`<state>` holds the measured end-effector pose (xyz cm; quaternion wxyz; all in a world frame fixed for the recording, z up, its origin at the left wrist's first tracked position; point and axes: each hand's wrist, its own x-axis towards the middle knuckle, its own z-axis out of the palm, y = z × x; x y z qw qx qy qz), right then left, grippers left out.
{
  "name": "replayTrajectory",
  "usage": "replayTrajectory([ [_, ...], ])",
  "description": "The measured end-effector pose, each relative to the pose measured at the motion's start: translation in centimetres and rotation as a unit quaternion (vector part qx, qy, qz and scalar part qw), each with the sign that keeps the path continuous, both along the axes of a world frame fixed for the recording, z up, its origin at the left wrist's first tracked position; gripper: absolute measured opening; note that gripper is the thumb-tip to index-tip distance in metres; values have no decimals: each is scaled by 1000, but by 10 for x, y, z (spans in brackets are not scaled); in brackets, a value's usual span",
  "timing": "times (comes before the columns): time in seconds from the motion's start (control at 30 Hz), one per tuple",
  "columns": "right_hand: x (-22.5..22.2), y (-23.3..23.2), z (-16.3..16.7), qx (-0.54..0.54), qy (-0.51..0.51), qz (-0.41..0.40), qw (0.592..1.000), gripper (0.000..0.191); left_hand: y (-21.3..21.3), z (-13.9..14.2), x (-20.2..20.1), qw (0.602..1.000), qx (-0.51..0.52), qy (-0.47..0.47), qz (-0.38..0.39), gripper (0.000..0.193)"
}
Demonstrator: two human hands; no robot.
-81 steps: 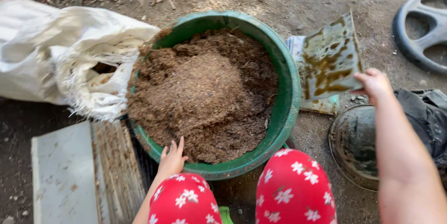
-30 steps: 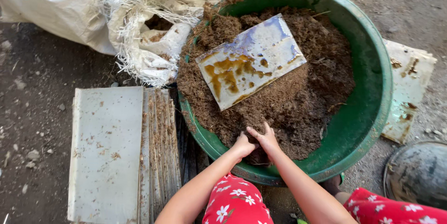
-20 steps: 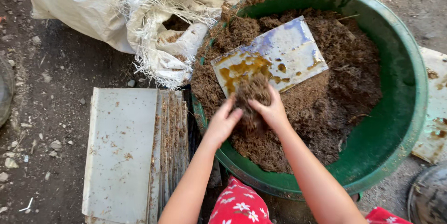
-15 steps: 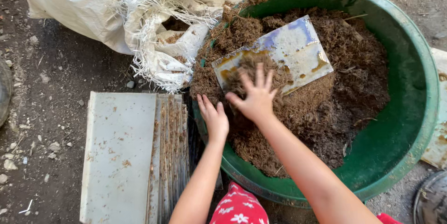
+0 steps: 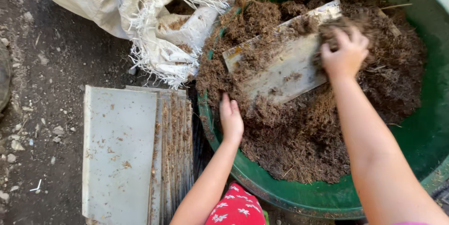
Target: The person scoops a brown fibrous material from a green basin and packs it onto rectangular trays. They smooth the material by hand and stack the filled trays to the side.
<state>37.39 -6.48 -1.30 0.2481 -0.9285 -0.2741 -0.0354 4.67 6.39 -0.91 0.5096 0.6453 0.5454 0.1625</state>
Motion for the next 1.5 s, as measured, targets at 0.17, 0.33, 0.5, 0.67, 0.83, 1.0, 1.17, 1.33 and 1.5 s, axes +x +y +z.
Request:
replayTrajectory([
  [0.17, -20, 12, 14, -12, 6, -92, 996, 41, 2, -13, 16, 983, -151, -84, 60, 56],
  [0.33, -175, 46, 42, -36, 12, 97, 995, 41, 6, -21, 1, 980, -181, -85, 16, 61],
  [0.5, -194, 63, 80, 30, -147, 351, 924, 48, 12, -17, -12, 912, -296, -271, 84, 65],
  [0.67, -51, 25, 62, -26, -41, 49, 998, 25, -11, 2, -14, 981, -179, -75, 2, 76],
  [0.83, 8, -18, 13, -59, -36, -93, 993, 44, -16, 10, 11, 997, -67, 22, -24, 82],
  [1.0, -74, -17, 34, -77, -1, -8, 997, 37, -11, 7, 4, 995, -92, -42, -12, 71],
  [1.17, -203, 38, 78, 39, -13, 346, 937, 68, -24, 6, -32, 993, -115, -35, -5, 62],
  [1.33, -221, 98, 68, 17, -65, 467, 882, 54, -20, 0, -45, 993, -109, -36, -7, 63],
  [1.5, -118, 147, 81, -153, -69, 282, 945, 33, -16, -3, -38, 987, -155, 38, 1, 66],
])
